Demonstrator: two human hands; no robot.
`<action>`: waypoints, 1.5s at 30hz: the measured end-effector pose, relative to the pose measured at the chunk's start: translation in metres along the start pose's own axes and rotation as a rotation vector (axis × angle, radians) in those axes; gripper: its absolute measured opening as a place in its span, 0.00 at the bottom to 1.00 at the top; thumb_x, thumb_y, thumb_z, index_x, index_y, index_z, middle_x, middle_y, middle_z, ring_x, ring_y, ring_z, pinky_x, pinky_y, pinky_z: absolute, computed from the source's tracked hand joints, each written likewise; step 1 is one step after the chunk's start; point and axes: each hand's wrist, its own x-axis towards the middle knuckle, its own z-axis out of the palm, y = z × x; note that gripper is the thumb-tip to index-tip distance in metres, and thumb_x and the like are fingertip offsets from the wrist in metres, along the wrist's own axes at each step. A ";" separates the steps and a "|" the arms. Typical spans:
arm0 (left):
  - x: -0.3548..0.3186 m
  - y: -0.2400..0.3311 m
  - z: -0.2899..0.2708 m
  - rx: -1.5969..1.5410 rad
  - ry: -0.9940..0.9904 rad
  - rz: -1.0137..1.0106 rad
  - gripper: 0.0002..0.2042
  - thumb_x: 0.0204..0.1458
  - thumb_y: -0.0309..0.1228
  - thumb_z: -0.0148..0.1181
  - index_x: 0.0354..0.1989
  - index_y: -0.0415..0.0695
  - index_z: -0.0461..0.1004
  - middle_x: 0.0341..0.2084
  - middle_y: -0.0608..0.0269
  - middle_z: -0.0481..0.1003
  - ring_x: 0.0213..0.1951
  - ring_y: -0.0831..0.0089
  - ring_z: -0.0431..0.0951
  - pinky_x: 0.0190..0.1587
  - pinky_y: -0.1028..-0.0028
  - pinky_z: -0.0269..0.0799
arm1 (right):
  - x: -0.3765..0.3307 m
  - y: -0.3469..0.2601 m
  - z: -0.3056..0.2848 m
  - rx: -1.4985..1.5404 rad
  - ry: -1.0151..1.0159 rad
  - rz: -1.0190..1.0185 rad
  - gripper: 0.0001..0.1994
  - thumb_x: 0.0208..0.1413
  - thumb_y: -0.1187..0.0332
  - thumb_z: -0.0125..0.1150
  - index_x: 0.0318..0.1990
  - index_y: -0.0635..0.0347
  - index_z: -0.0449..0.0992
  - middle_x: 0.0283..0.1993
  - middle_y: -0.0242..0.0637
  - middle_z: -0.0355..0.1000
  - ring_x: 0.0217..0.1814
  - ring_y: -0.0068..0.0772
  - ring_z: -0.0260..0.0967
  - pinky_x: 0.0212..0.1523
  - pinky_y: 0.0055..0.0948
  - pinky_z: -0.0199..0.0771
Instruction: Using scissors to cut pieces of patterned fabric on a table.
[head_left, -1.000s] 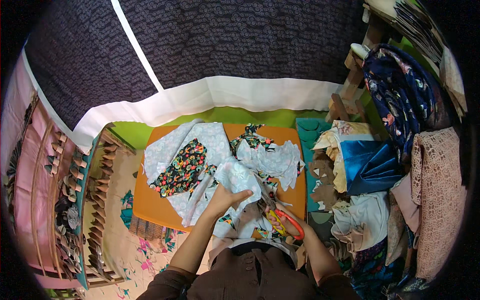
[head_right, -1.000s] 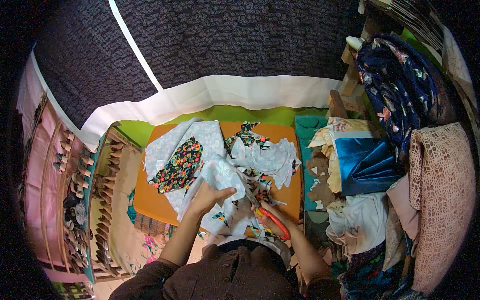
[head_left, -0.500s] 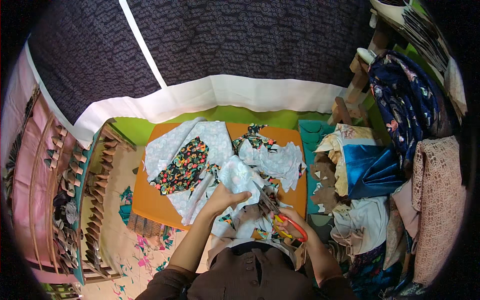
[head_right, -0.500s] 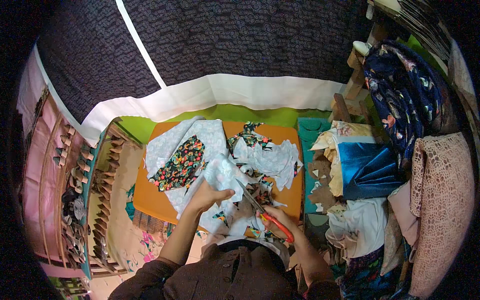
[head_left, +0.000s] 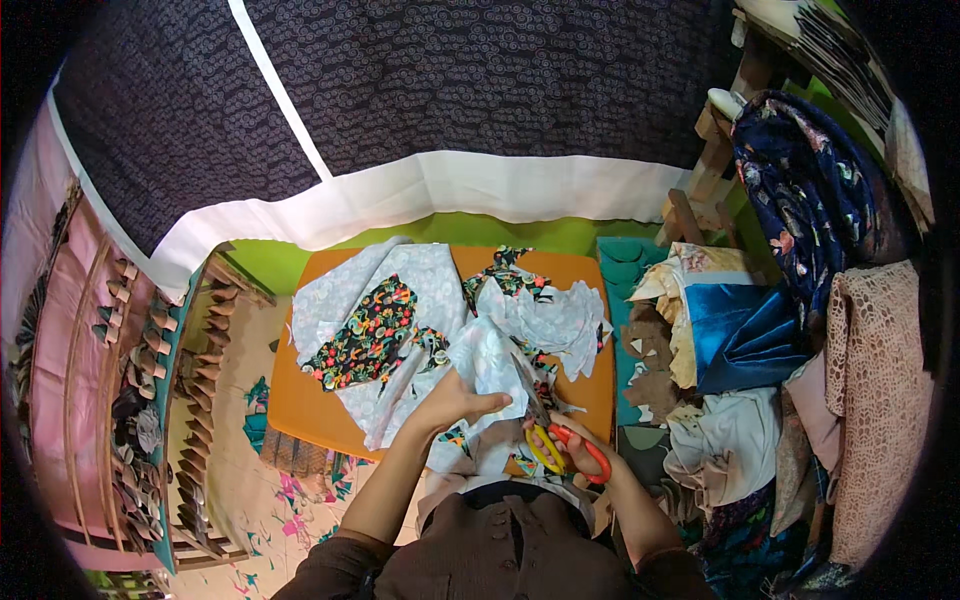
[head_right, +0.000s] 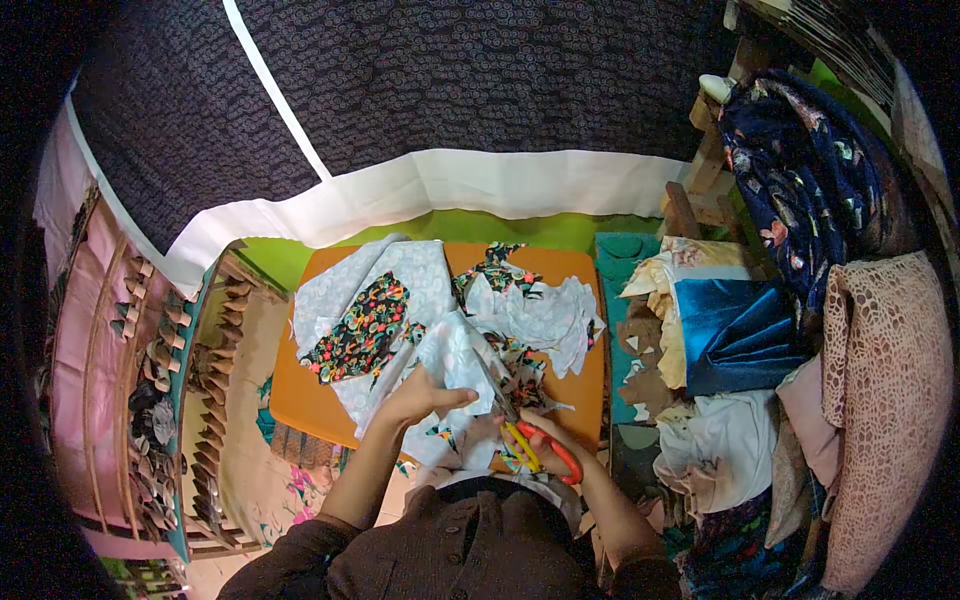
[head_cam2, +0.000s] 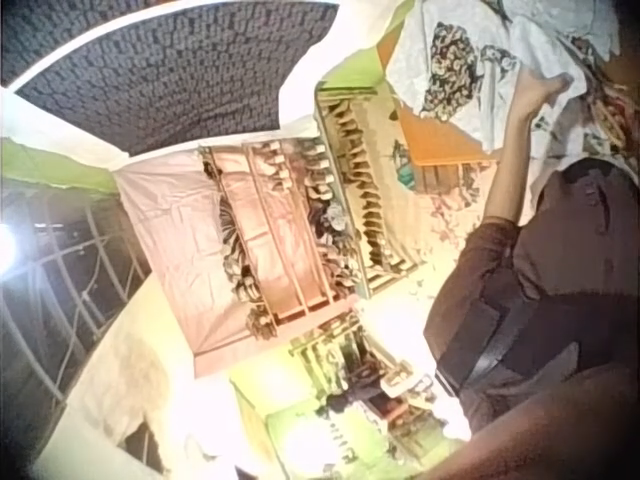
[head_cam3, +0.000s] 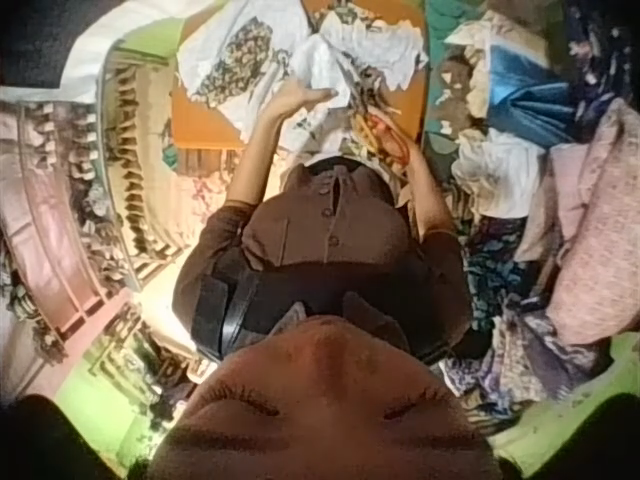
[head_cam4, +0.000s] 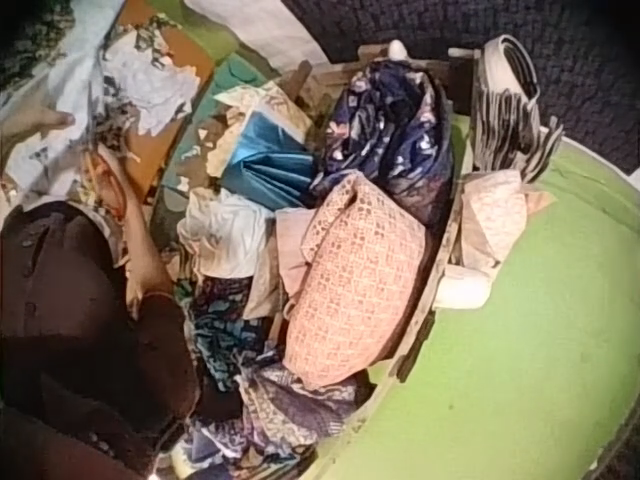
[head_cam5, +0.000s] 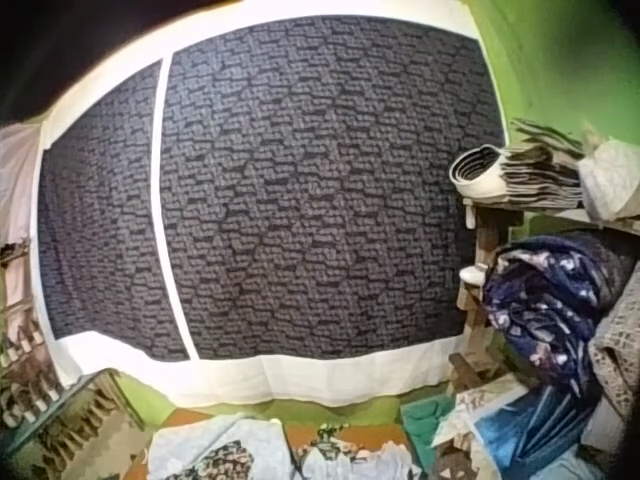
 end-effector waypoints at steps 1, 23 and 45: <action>0.000 -0.002 0.000 -0.042 -0.008 -0.011 0.46 0.32 0.27 0.65 0.59 0.36 0.40 0.44 0.57 0.62 0.41 0.74 0.66 0.41 0.78 0.64 | -0.002 0.002 0.000 0.044 -0.011 0.020 0.45 0.35 0.27 0.40 0.47 0.63 0.58 0.29 0.28 0.56 0.27 0.15 0.53 0.27 0.13 0.57; 0.000 -0.002 0.011 -0.089 0.026 -0.020 0.30 0.35 0.25 0.63 0.50 0.39 0.56 0.28 0.64 0.69 0.23 0.81 0.69 0.15 0.83 0.59 | -0.015 0.002 0.005 0.086 -0.042 0.016 0.48 0.31 0.27 0.42 0.52 0.61 0.53 0.35 0.28 0.54 0.32 0.16 0.50 0.33 0.15 0.55; -0.004 0.002 0.014 -0.035 -0.054 -0.046 0.29 0.35 0.26 0.64 0.47 0.37 0.56 0.23 0.64 0.70 0.20 0.80 0.70 0.13 0.82 0.60 | -0.011 -0.002 0.015 0.084 0.011 -0.040 0.43 0.38 0.28 0.37 0.48 0.62 0.57 0.31 0.27 0.54 0.30 0.16 0.50 0.26 0.14 0.54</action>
